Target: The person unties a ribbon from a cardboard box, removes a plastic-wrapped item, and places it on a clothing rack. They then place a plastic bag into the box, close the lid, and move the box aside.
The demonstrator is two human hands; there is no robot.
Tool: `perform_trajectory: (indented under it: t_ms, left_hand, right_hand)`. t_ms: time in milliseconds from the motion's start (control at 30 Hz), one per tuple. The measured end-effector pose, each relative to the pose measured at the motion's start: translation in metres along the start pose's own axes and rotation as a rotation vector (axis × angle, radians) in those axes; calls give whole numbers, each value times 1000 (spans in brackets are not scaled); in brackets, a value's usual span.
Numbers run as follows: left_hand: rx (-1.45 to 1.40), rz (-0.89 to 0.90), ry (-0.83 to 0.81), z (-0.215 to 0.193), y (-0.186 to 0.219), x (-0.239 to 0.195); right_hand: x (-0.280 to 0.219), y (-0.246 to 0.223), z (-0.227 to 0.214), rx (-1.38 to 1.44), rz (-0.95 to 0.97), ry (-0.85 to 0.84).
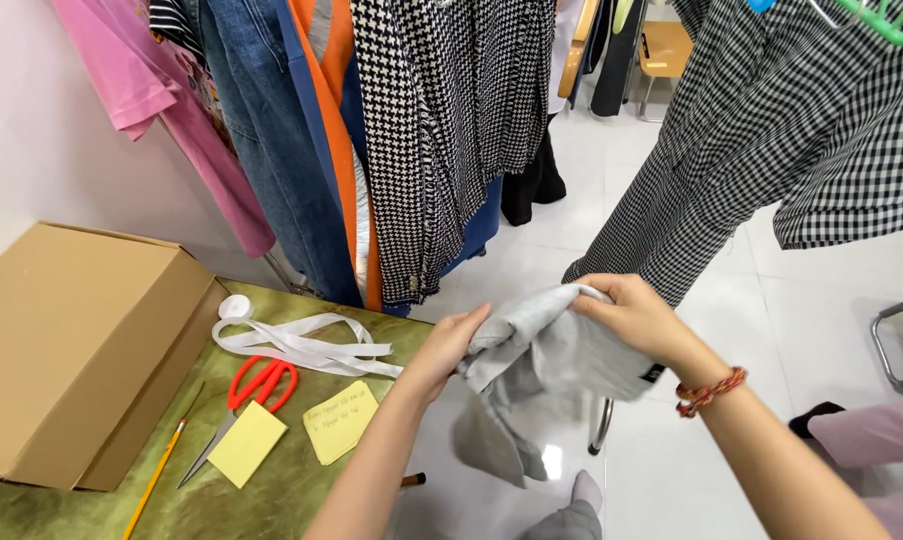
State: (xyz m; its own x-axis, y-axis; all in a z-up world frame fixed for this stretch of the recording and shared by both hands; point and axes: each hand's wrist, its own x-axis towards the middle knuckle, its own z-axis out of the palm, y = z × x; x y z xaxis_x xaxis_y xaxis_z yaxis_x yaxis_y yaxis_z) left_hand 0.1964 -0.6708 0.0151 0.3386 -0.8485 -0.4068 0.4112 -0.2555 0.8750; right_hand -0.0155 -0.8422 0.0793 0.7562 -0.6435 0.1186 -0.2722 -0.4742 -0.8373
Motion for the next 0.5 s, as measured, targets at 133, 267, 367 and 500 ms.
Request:
perform_trajectory:
  t_ms: [133,267,367,500]
  left_hand:
    - [356,139,55,-12,-6,-3]
    - [381,584,84,-1,6,-33]
    - [937,1075,138,15,20,-55]
    - [1192,1260,120,38,18,-44]
  right_hand:
    - [-2,-33,-5,371,444,-184]
    - [5,-11,-4,615,543,-255]
    - [12,9,-3,701,556,-256]
    - [6,-5,-5,713,557,-277]
